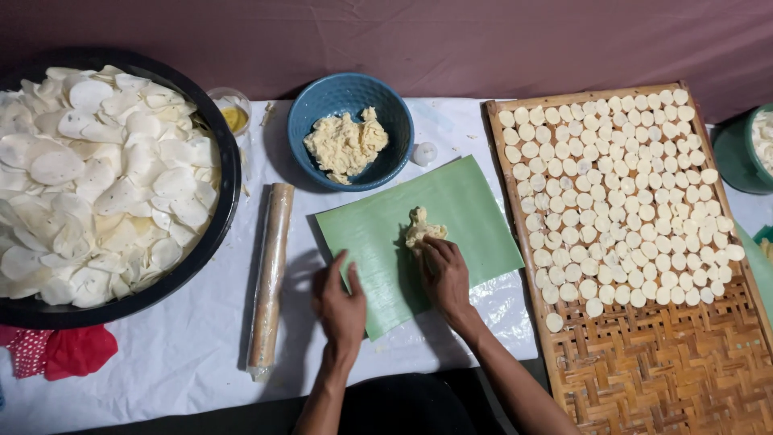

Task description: Rolling dough flat on a mat and cutting out small circular shapes for crackers.

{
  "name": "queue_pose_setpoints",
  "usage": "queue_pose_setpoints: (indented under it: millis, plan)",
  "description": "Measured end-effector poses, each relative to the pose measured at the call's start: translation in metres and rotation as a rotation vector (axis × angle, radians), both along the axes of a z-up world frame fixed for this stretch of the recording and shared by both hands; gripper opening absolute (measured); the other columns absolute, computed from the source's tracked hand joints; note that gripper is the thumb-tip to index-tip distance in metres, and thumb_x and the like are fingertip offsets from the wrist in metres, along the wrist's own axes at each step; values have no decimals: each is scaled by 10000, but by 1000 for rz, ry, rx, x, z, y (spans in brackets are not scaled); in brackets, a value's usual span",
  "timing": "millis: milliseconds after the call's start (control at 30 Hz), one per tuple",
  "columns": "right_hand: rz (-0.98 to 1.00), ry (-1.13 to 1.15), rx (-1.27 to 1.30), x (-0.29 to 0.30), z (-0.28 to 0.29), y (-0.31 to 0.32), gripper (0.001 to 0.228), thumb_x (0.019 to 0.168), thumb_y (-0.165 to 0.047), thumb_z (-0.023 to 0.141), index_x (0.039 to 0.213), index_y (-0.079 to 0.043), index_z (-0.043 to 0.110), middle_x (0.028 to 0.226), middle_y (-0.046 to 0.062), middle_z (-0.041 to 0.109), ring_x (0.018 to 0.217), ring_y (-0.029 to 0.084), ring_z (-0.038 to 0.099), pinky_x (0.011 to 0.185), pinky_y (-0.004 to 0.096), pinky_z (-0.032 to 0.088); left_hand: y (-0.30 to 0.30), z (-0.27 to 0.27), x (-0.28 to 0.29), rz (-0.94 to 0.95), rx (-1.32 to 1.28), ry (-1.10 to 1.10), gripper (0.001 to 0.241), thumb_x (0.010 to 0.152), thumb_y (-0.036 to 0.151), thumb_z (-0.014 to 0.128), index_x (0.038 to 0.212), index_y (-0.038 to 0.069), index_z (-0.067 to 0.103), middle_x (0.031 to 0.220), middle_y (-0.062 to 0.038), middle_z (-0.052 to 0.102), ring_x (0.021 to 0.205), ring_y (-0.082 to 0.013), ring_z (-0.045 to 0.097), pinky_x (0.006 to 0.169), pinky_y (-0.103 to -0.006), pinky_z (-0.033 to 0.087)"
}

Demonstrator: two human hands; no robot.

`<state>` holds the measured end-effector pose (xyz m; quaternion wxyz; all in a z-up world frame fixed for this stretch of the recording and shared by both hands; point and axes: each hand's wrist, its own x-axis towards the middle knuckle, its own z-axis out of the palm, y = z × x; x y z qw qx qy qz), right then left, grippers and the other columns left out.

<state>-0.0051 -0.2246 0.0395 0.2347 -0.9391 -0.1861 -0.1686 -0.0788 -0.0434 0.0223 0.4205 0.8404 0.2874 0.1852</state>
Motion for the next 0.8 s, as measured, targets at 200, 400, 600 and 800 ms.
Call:
queue_pose_setpoints:
  millis: [200, 400, 600, 800]
  plan:
    - [-79, 119, 113, 19, 29, -8, 379, 799, -56, 826, 1133, -29, 649, 1075, 133, 540, 848, 275, 585, 717, 402, 528, 81, 14, -49, 7, 663, 273, 642, 874, 231, 778, 1419, -24, 556, 1183, -243, 614, 940, -309, 573, 876, -418, 483]
    - [-162, 44, -31, 63, 25, -51, 390, 973, -178, 659, 1297, 32, 598, 1326, 266, 524, 1176, 424, 525, 974, 498, 473, 88, 27, -67, 31, 369, 331, 464, 930, 190, 713, 1298, -63, 592, 1049, -204, 650, 855, -331, 656, 779, -433, 556]
    - [-224, 240, -228, 67, 13, -100, 500, 960, -234, 654, 1426, -73, 569, 1088, 208, 609, 891, 360, 619, 746, 460, 524, 15, 89, -80, -21, 267, 107, 590, 828, 125, 793, 1368, 36, 574, 1126, -149, 648, 932, -319, 660, 776, -432, 541]
    - [-201, 201, 76, 66, 53, -109, 283, 1072, -189, 548, 1274, -26, 660, 1193, 244, 637, 1184, 456, 626, 990, 514, 508, -30, 42, -4, -396, 578, -67, 477, 867, 265, 732, 1333, 214, 639, 1085, -15, 644, 937, -228, 647, 774, -380, 529]
